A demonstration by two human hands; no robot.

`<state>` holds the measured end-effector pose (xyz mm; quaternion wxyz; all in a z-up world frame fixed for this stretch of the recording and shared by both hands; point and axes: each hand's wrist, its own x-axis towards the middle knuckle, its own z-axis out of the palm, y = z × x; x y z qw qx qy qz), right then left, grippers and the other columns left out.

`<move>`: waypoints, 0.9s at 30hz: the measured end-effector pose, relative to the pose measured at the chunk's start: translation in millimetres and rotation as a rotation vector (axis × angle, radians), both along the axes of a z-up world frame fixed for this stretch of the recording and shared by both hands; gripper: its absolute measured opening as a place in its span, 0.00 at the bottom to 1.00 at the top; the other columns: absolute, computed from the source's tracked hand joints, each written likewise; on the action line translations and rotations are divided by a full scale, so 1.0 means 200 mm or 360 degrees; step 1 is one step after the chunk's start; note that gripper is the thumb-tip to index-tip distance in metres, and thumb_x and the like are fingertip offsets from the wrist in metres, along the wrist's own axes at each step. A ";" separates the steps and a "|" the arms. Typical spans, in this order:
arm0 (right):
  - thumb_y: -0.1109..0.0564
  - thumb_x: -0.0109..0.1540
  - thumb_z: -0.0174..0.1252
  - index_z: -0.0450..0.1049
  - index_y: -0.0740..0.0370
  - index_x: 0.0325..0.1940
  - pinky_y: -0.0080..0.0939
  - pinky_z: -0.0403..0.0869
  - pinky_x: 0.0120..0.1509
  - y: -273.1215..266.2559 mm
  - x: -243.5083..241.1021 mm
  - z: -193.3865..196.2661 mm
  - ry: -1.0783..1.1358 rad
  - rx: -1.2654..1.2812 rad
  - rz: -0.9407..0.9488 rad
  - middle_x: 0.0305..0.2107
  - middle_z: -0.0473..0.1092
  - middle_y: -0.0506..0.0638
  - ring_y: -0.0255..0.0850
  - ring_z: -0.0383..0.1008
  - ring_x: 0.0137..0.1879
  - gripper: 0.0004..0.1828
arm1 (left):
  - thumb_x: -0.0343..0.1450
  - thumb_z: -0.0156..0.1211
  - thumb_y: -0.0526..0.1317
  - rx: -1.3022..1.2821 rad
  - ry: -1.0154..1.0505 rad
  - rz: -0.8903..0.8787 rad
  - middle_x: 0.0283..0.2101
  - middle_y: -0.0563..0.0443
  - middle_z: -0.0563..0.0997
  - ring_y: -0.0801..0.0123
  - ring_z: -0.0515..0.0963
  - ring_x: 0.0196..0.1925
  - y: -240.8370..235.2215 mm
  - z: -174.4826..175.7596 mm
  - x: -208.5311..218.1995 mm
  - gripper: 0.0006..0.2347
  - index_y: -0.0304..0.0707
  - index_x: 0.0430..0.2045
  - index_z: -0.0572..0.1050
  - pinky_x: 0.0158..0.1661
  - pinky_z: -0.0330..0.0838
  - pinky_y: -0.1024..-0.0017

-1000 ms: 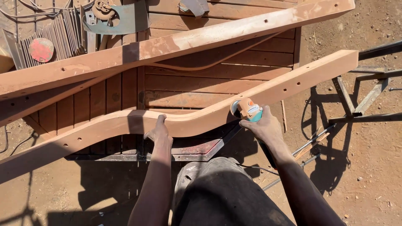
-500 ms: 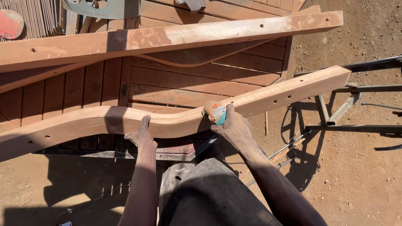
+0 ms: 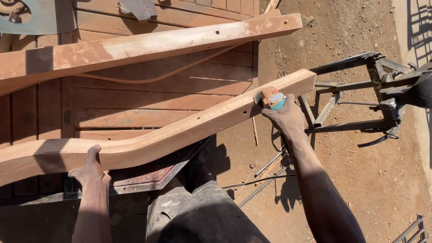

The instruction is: Sanding the edges and surfaces of curved wooden planks using an angle grinder with a sanding disc.

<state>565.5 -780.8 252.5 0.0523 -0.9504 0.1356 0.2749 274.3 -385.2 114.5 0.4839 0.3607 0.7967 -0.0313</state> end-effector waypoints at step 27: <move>0.47 0.45 0.76 0.75 0.49 0.34 0.31 0.71 0.28 -0.89 0.25 0.01 -0.0921 0.0786 -0.1446 0.26 0.72 0.41 0.28 0.70 0.27 0.20 | 0.65 0.77 0.58 0.0257 -0.0057 0.0034 0.40 0.52 0.62 0.78 0.60 0.25 -0.02 -0.14 -0.04 0.38 0.48 0.55 0.49 0.17 0.55 0.78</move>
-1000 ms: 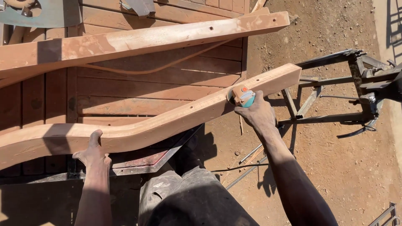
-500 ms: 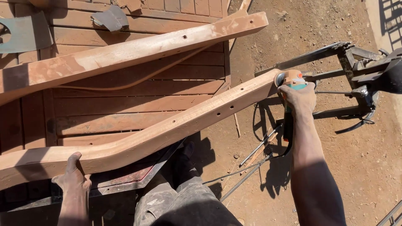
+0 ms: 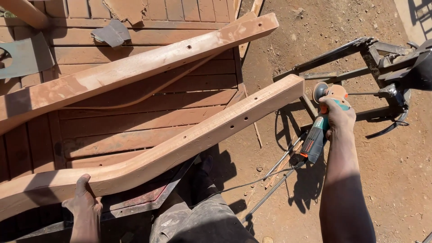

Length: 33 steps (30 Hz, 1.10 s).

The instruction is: Sanding the edges and surfaces of curved wooden planks using an angle grinder with a sanding disc.

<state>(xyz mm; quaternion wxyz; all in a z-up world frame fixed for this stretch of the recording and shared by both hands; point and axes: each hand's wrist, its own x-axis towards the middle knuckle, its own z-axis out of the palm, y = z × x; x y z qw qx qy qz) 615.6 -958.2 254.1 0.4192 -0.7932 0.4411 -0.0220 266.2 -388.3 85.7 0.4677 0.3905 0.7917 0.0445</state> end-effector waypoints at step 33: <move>0.70 0.64 0.59 0.73 0.72 0.56 0.51 0.75 0.52 0.79 -1.80 -0.26 -0.0576 0.0365 0.1369 0.44 0.68 0.72 0.60 0.74 0.43 0.15 | 0.53 0.72 0.70 -0.0241 0.0200 -0.0100 0.68 0.31 0.61 0.43 0.68 0.68 0.25 -0.36 -0.63 0.59 0.22 0.67 0.48 0.64 0.64 0.52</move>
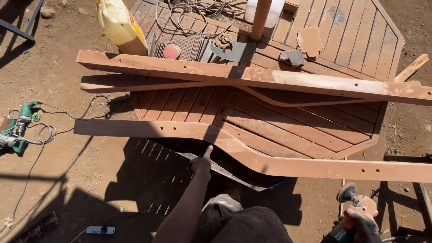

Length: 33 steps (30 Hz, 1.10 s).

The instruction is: Sanding the edges and surfaces of curved wooden planks using an angle grinder with a sanding disc.

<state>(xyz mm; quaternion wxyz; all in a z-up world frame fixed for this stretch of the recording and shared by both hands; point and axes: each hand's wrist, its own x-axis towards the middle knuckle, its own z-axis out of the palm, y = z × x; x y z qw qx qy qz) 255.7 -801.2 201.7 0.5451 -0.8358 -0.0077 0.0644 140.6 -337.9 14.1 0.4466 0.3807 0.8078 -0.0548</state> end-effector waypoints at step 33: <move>0.56 0.64 0.62 0.71 0.76 0.49 0.60 0.70 0.44 2.46 -0.68 0.51 0.1219 -0.0430 -0.0161 0.32 0.71 0.73 0.66 0.71 0.38 0.19 | 0.62 0.52 0.66 0.0297 -0.1156 0.1357 0.68 0.47 0.68 0.54 0.74 0.63 2.06 0.49 -1.35 0.37 0.59 0.69 0.64 0.53 0.73 0.57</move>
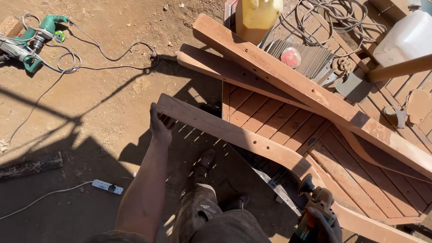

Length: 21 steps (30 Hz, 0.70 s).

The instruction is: Sanding the edges and surfaces of curved wooden planks using an angle grinder with a sanding disc.

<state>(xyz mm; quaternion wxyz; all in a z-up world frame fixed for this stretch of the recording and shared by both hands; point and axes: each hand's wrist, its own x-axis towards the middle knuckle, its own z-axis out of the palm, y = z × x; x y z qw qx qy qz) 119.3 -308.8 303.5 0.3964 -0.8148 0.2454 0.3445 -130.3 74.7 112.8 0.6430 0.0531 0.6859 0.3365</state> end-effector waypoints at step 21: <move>0.58 0.64 0.57 0.67 0.76 0.62 0.73 0.75 0.57 0.45 -0.14 0.11 -0.0056 -0.0107 0.0413 0.42 0.68 0.74 0.73 0.69 0.48 0.24 | 0.54 0.65 0.55 -0.0159 0.0442 -0.0227 0.51 0.40 0.70 0.59 0.74 0.52 0.04 0.58 0.01 0.39 0.33 0.55 0.58 0.43 0.74 0.58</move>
